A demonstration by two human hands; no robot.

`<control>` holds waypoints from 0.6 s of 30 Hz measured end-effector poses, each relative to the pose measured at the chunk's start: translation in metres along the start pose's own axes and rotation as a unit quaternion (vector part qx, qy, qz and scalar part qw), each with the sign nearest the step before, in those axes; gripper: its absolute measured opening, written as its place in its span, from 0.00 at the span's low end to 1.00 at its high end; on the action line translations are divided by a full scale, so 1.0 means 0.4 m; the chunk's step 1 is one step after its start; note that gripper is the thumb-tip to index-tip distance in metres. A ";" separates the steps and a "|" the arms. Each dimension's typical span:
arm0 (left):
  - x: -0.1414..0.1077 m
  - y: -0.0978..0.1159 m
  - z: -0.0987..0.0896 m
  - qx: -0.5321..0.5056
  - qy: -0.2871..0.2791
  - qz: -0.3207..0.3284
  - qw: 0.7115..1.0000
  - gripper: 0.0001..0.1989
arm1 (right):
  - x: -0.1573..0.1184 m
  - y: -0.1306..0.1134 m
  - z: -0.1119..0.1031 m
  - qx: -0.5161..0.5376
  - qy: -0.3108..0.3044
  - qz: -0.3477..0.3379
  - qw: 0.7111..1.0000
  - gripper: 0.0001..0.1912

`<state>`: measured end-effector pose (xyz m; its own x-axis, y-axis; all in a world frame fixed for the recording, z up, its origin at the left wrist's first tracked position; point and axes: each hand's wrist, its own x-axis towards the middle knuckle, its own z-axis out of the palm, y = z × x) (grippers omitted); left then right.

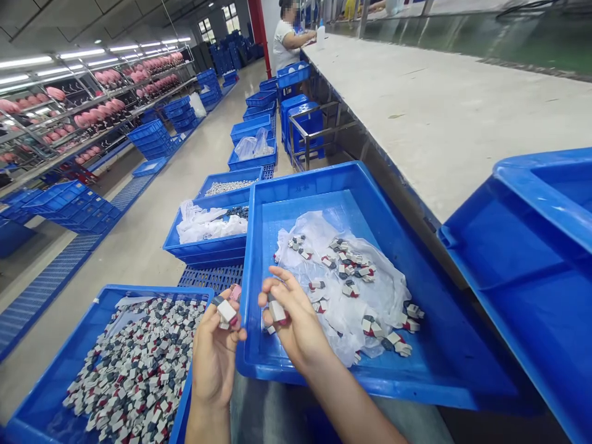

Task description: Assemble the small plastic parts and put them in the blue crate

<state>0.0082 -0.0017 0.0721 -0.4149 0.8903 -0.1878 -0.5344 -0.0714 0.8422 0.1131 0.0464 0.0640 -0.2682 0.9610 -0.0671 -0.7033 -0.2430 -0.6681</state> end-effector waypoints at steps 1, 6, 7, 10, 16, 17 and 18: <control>-0.004 0.003 0.001 -0.011 -0.011 -0.005 1.000 0.15 | 0.000 -0.002 0.004 0.062 0.036 0.029 0.997 0.14; -0.022 0.002 0.015 -0.085 -0.068 -0.042 0.993 0.10 | -0.013 -0.002 0.047 0.199 0.098 0.090 0.971 0.13; -0.025 -0.002 0.019 -0.099 -0.074 -0.048 0.991 0.11 | -0.019 -0.001 0.057 0.211 0.097 0.096 0.968 0.11; -0.034 -0.014 0.029 -0.105 -0.066 -0.046 0.991 0.17 | -0.036 0.008 0.075 0.213 0.076 0.104 0.969 0.09; -0.053 -0.026 0.025 0.017 0.002 -0.002 1.000 0.20 | -0.054 0.024 0.064 0.141 0.026 0.081 0.986 0.16; -0.057 -0.027 0.023 0.034 0.008 0.004 0.999 0.20 | -0.058 0.024 0.064 0.130 0.025 0.080 0.988 0.17; -0.062 -0.028 0.020 0.049 0.006 0.009 0.999 0.21 | -0.064 0.024 0.066 0.119 0.025 0.075 0.990 0.18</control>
<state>0.0303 -0.0195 0.0714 -0.4335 0.8833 -0.1782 -0.4518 -0.0419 0.8912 0.0958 0.0160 0.0789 -0.3530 0.9154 -0.1935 -0.7950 -0.4025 -0.4539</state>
